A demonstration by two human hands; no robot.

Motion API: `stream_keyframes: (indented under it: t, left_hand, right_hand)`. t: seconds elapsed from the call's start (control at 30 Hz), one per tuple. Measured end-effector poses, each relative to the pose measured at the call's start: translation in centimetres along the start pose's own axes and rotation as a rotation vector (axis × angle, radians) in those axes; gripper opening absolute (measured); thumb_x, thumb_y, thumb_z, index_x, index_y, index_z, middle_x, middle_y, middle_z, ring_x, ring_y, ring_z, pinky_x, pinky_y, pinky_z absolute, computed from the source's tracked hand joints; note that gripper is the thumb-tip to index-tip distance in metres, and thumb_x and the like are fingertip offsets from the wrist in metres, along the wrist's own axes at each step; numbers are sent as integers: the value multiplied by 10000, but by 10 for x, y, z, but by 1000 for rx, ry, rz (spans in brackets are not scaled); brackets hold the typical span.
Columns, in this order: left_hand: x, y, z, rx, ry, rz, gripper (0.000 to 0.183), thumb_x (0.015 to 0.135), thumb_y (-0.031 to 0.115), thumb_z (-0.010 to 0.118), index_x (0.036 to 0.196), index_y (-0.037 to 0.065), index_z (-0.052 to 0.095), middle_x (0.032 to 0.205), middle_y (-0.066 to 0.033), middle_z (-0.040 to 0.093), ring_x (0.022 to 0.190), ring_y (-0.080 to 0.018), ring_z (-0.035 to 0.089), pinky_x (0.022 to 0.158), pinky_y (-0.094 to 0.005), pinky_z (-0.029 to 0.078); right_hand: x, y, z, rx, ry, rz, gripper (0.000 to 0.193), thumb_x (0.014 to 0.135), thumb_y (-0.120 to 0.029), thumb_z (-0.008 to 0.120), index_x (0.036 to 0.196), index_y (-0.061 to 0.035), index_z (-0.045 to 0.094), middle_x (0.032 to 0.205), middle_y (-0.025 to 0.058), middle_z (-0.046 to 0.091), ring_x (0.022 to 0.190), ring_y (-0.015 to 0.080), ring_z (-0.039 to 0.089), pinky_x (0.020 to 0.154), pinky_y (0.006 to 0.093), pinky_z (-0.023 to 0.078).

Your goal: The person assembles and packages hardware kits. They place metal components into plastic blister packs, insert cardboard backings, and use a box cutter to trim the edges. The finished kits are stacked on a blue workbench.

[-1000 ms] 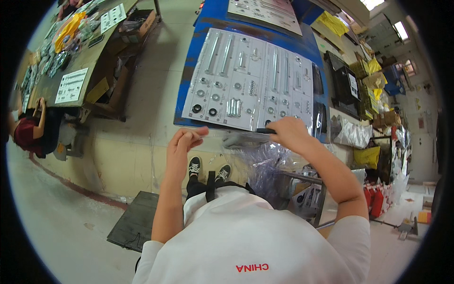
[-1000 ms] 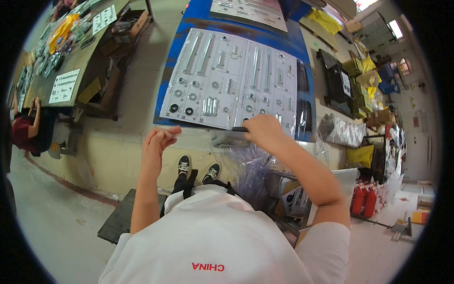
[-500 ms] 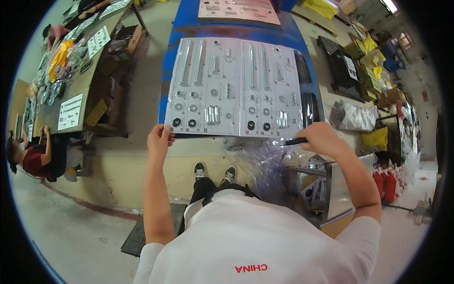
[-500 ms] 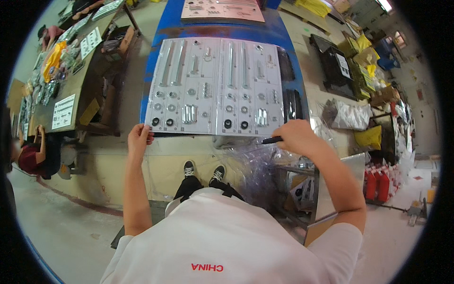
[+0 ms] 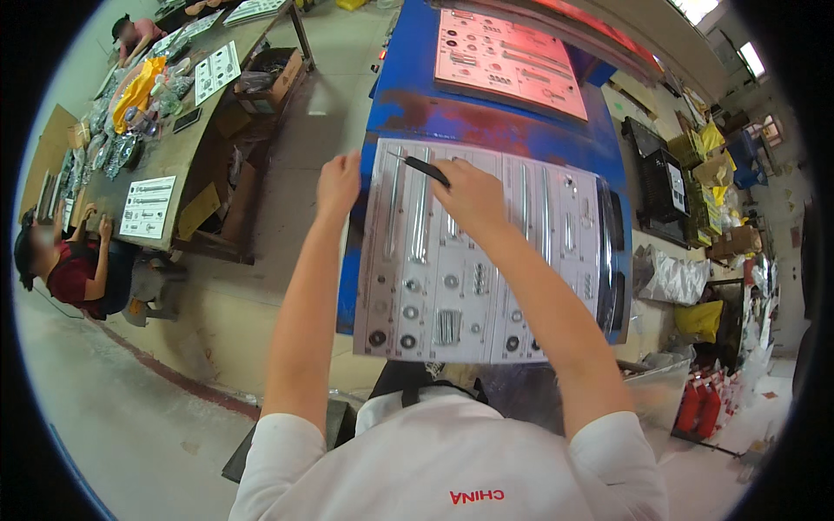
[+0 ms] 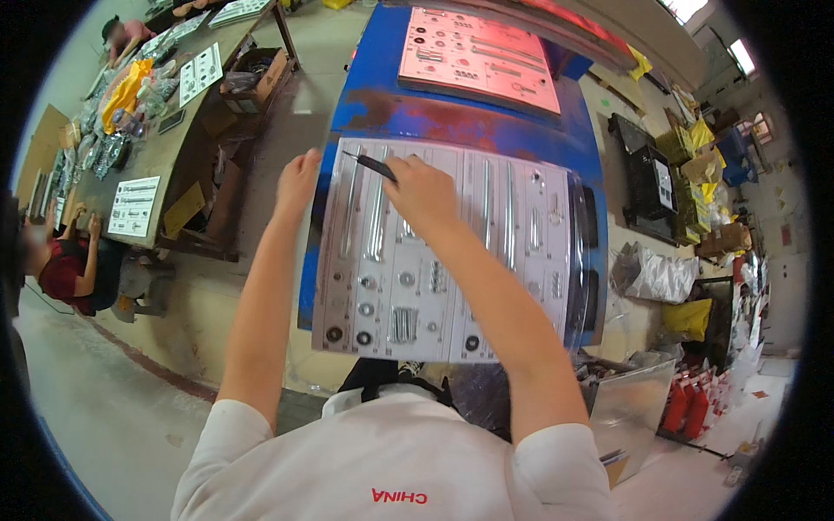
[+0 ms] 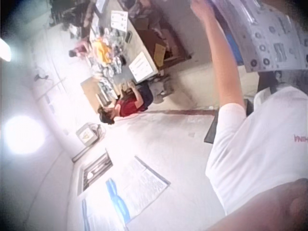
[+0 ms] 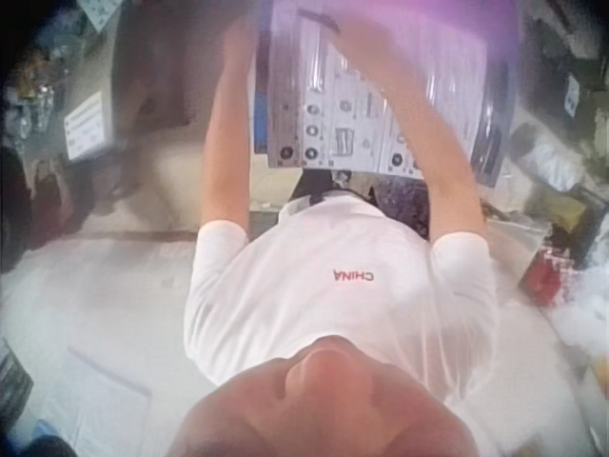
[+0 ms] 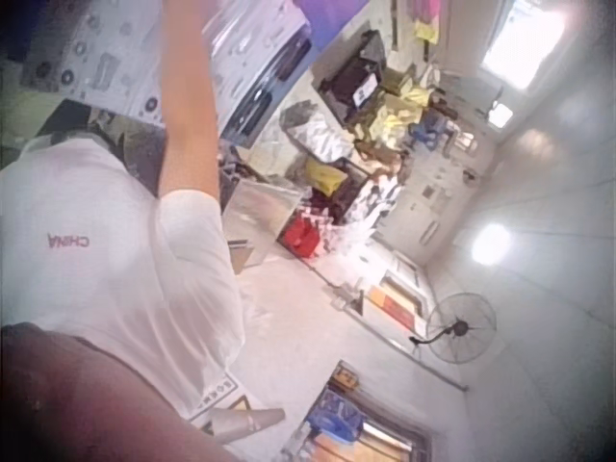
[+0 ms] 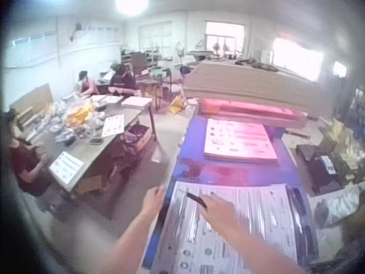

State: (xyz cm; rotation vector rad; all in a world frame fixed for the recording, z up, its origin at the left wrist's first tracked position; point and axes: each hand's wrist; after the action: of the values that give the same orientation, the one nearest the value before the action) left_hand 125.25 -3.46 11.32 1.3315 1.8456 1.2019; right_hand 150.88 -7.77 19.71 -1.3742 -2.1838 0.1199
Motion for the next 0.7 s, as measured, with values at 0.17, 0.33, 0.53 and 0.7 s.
stream_keyframes:
  t: [0.17,0.33,0.53,0.7]
  left_hand:
    - [92,0,54,-106,-156,-189,405,955,411,705,992,12,760,893,-66,705,860,-142,614,779,-321,481]
    - [102,8,49,-237,-197,-141,224,866,264,789,902,44,770,818,-9,667,785,-103,572,716,-307,452]
    - [106,17,46,-319,-195,-99,197,874,219,777,897,23,763,807,13,676,786,-89,582,743,-272,454]
    - [112,27,49,-379,-168,-66,187,894,200,764,875,15,747,798,39,648,773,-60,539,710,-256,417]
  right_hand:
    - [79,4,52,-238,-128,59,236,888,-304,705,1019,-110,734,894,114,708,785,338,722,687,474,575]
    - [94,5,63,-266,-199,133,239,894,-298,691,1028,-107,740,888,111,704,790,334,717,692,477,571]
    - [99,23,40,-429,-312,168,256,886,-286,726,1065,-102,720,954,130,706,867,334,727,735,469,581]
    - [35,110,-55,-593,-260,301,248,887,-291,729,1064,-121,693,887,99,660,827,309,727,683,461,591]
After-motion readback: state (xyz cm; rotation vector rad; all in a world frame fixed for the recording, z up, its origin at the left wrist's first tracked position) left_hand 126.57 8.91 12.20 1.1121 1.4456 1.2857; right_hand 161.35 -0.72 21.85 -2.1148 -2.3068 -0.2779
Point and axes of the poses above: each hand's wrist, its own x-axis towards the middle knuckle, its own z-axis out of the palm, y = z × x
